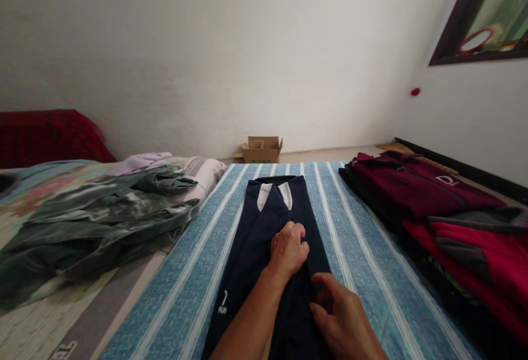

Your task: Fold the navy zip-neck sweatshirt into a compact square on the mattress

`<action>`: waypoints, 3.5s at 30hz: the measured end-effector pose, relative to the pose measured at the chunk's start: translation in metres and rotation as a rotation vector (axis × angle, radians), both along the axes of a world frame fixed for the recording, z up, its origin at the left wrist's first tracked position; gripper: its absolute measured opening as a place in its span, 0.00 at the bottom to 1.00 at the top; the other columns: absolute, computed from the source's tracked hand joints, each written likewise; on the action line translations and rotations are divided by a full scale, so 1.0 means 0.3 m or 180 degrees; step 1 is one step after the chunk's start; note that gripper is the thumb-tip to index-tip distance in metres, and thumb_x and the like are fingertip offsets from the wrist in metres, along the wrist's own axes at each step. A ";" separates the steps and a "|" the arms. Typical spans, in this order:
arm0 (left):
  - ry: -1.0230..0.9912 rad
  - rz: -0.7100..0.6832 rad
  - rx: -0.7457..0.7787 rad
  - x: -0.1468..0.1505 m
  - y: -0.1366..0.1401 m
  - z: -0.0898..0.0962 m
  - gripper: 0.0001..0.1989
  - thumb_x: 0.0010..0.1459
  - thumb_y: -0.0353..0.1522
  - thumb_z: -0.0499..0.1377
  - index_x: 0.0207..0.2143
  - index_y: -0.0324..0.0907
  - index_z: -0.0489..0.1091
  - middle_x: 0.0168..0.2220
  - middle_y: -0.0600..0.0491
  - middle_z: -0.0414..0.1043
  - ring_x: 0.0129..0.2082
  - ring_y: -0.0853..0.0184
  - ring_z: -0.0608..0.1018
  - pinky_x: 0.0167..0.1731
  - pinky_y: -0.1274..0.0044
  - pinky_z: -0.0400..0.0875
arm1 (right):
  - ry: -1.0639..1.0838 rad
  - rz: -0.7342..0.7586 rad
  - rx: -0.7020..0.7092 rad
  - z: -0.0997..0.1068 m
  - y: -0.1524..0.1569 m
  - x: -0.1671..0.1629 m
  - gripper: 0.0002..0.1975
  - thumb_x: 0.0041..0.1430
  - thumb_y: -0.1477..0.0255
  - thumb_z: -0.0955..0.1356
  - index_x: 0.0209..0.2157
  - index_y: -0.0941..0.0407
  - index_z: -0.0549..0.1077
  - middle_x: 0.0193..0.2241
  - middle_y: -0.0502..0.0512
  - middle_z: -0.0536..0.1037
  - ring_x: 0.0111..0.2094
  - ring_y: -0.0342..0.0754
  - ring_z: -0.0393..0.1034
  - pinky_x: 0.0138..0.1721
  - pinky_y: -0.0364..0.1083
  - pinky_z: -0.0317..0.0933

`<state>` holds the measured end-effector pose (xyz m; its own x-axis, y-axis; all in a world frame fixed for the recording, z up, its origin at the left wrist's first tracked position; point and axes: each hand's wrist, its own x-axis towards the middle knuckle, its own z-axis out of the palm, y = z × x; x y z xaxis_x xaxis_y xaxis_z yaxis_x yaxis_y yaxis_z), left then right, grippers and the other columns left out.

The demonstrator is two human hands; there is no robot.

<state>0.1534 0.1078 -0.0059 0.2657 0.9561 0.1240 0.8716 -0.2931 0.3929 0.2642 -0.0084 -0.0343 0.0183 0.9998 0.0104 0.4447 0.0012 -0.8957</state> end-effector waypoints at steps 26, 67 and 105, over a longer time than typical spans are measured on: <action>-0.4271 0.0346 -0.2092 -0.263 0.075 0.068 0.20 0.33 0.26 0.61 0.35 0.40 0.66 0.31 0.56 0.73 0.25 0.72 0.74 0.27 0.80 0.68 | 0.1550 -0.0670 0.0187 0.093 0.190 0.041 0.13 0.48 0.64 0.67 0.33 0.58 0.71 0.22 0.49 0.72 0.18 0.41 0.63 0.18 0.40 0.56; 0.0753 0.1508 -0.1060 -0.352 -0.405 0.162 0.17 0.54 0.43 0.52 0.37 0.40 0.66 0.35 0.46 0.73 0.37 0.58 0.76 0.31 0.74 0.63 | -0.0024 -0.0465 0.0096 -0.051 0.230 0.112 0.23 0.48 0.56 0.63 0.39 0.57 0.72 0.28 0.53 0.77 0.31 0.52 0.71 0.34 0.47 0.61; -0.0854 0.1141 -0.0237 -0.129 -0.443 0.217 0.08 0.56 0.30 0.49 0.30 0.41 0.67 0.26 0.52 0.72 0.27 0.67 0.74 0.26 0.78 0.62 | 0.0241 -0.0421 0.0103 -0.080 0.239 0.124 0.21 0.47 0.57 0.65 0.38 0.57 0.73 0.29 0.54 0.78 0.31 0.53 0.72 0.34 0.48 0.62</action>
